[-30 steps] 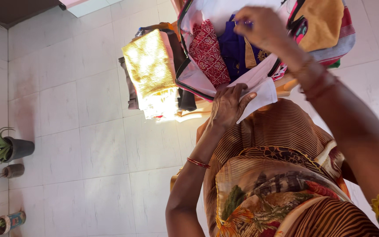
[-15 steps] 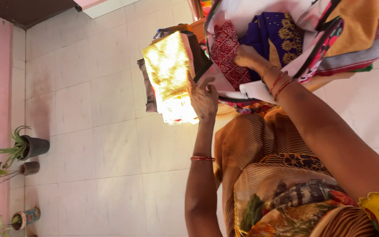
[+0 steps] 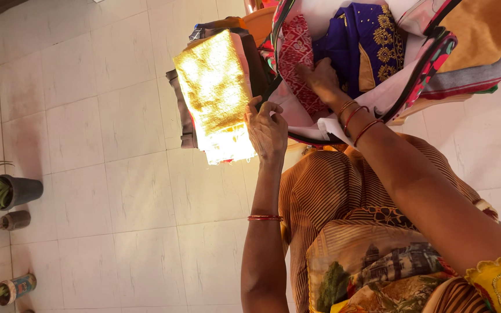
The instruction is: The person organizes clothes by removing them from a floral bag and placing them into a stack, then putting them back into the bag.
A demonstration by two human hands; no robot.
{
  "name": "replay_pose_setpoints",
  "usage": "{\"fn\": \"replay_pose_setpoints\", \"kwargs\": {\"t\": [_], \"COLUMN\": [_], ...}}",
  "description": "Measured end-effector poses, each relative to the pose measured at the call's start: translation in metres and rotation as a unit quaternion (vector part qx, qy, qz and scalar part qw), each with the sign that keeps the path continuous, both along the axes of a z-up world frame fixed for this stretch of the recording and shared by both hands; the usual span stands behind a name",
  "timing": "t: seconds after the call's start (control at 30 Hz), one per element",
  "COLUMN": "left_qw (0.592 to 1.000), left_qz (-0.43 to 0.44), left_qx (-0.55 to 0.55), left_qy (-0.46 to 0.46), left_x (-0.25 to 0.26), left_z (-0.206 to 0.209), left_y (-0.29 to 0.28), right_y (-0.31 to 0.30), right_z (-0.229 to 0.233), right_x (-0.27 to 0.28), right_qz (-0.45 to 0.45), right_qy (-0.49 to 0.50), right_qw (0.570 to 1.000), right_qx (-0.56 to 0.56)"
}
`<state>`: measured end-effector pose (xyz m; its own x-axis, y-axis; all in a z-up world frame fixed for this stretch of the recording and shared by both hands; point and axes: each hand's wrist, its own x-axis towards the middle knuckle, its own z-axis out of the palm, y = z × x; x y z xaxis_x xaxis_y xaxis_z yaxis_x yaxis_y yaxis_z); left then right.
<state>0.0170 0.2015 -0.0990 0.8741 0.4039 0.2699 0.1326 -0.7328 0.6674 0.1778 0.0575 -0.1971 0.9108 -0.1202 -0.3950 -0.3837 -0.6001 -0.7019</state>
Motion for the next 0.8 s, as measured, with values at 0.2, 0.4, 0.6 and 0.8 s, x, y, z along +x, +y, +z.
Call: {"fn": "replay_pose_setpoints", "kwargs": {"t": [0.2,0.4,0.6,0.8], "left_qw": [1.0,0.999,0.999,0.999], "left_qz": [0.001,0.006,-0.003,0.001], "left_qx": [0.019,0.003,0.002,-0.016], "left_qy": [-0.014,0.043,0.039,0.052], "left_x": [0.003,0.005,0.006,0.006], "left_z": [0.005,0.005,0.005,0.006], "left_y": [-0.003,0.0,-0.001,0.001], "right_y": [-0.008,0.0,0.014,0.033], "right_z": [-0.002,0.013,-0.018,-0.014], "right_x": [0.012,0.004,0.004,-0.01], "right_qz": [0.066,0.164,0.095,0.011], "right_qy": [-0.003,-0.101,-0.164,-0.056], "right_qw": [0.952,0.955,0.973,0.997], "right_qx": [0.297,0.227,0.133,0.049]}}
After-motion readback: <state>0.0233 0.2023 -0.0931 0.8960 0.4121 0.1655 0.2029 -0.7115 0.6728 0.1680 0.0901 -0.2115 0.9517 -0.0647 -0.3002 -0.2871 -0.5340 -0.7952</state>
